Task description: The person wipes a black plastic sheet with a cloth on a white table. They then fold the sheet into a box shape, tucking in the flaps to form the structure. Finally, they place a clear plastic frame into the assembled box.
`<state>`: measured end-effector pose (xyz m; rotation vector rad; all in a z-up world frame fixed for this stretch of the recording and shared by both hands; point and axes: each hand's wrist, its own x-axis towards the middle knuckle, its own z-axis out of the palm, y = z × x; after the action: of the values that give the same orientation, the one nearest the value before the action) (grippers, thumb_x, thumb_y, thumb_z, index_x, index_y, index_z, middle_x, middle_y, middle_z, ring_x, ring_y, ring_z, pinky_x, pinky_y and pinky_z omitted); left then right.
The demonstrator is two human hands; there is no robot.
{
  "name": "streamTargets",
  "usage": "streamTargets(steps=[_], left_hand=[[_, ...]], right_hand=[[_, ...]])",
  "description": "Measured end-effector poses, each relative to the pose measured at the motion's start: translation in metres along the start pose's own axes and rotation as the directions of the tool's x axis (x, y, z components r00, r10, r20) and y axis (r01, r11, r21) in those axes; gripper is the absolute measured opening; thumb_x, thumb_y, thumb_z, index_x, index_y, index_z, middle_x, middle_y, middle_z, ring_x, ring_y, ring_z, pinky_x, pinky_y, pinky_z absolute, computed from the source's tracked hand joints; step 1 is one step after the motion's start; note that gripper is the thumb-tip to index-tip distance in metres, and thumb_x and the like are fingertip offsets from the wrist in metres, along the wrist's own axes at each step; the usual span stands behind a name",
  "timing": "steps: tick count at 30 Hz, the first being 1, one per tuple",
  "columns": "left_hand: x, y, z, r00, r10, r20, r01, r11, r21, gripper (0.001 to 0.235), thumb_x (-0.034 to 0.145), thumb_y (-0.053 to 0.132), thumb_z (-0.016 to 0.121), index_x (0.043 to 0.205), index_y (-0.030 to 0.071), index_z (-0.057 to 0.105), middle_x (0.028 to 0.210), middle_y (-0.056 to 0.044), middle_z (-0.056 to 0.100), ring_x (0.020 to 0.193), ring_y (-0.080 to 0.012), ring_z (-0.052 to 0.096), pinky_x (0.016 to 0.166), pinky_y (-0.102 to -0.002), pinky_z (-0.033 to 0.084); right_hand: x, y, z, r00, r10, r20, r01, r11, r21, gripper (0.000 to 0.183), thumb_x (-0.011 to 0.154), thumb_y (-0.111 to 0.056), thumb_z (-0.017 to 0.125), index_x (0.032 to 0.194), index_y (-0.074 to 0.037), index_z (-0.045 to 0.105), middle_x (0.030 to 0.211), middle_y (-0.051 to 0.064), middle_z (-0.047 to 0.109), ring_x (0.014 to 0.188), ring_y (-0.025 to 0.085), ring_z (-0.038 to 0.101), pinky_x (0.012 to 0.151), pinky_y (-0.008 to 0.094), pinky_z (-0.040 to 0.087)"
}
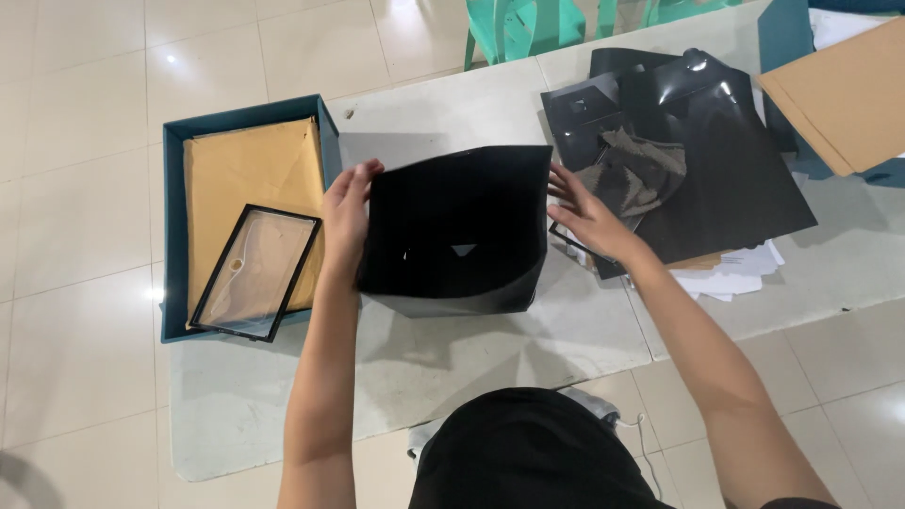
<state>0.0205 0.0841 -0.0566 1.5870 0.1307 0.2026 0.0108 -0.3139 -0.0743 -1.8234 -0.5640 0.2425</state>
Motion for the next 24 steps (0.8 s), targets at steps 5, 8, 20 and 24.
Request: streamTargets(steps=[5,8,20,24], left_hand=[[-0.035,-0.054,-0.03,0.995,0.023,0.094,0.024,0.883,-0.469,0.068,0.107,0.053,0.032,0.147,0.001,0.048,0.146,-0.017,0.059,0.136,-0.0246,0.055,0.118,-0.037,0.038],[-0.091,-0.121,-0.037,0.986,0.151,0.064,-0.104,0.878,-0.468,0.068,0.111,0.055,0.029,0.147,0.0,0.049,0.14,-0.014,0.059,0.131,-0.0226,0.055,0.115,-0.037,0.04],[-0.16,-0.156,0.021,0.958,0.263,0.111,-0.267,0.963,0.025,0.074,0.085,0.004,0.078,0.148,0.002,0.039,0.128,-0.012,0.06,0.114,-0.0223,0.058,0.096,-0.035,0.049],[-0.145,-0.138,0.05,0.961,0.25,-0.119,-0.238,0.965,0.107,0.085,0.083,0.012,0.088,0.152,0.005,0.039,0.125,-0.014,0.067,0.113,-0.0236,0.065,0.096,-0.036,0.055]], right_hand=[[-0.01,0.041,0.024,0.993,0.082,-0.09,-0.073,0.992,0.106,0.081,0.105,-0.041,0.053,0.168,-0.012,0.01,0.173,0.019,0.024,0.159,0.033,0.029,0.127,0.047,0.027],[-0.028,0.082,0.034,0.995,0.102,0.012,-0.103,0.984,0.146,0.094,0.103,-0.041,0.057,0.169,-0.014,-0.004,0.176,0.015,0.006,0.162,0.031,0.014,0.128,0.047,0.021],[-0.04,0.088,0.104,0.986,0.169,-0.012,-0.168,0.984,0.06,0.111,0.061,-0.019,0.101,0.149,-0.004,0.036,0.142,0.012,0.056,0.133,0.025,0.053,0.112,0.039,0.044],[-0.027,0.071,0.114,0.974,-0.093,-0.208,0.13,0.977,0.171,0.065,0.077,-0.008,0.089,0.131,0.002,0.055,0.125,0.004,0.064,0.114,0.013,0.061,0.097,0.032,0.054]])
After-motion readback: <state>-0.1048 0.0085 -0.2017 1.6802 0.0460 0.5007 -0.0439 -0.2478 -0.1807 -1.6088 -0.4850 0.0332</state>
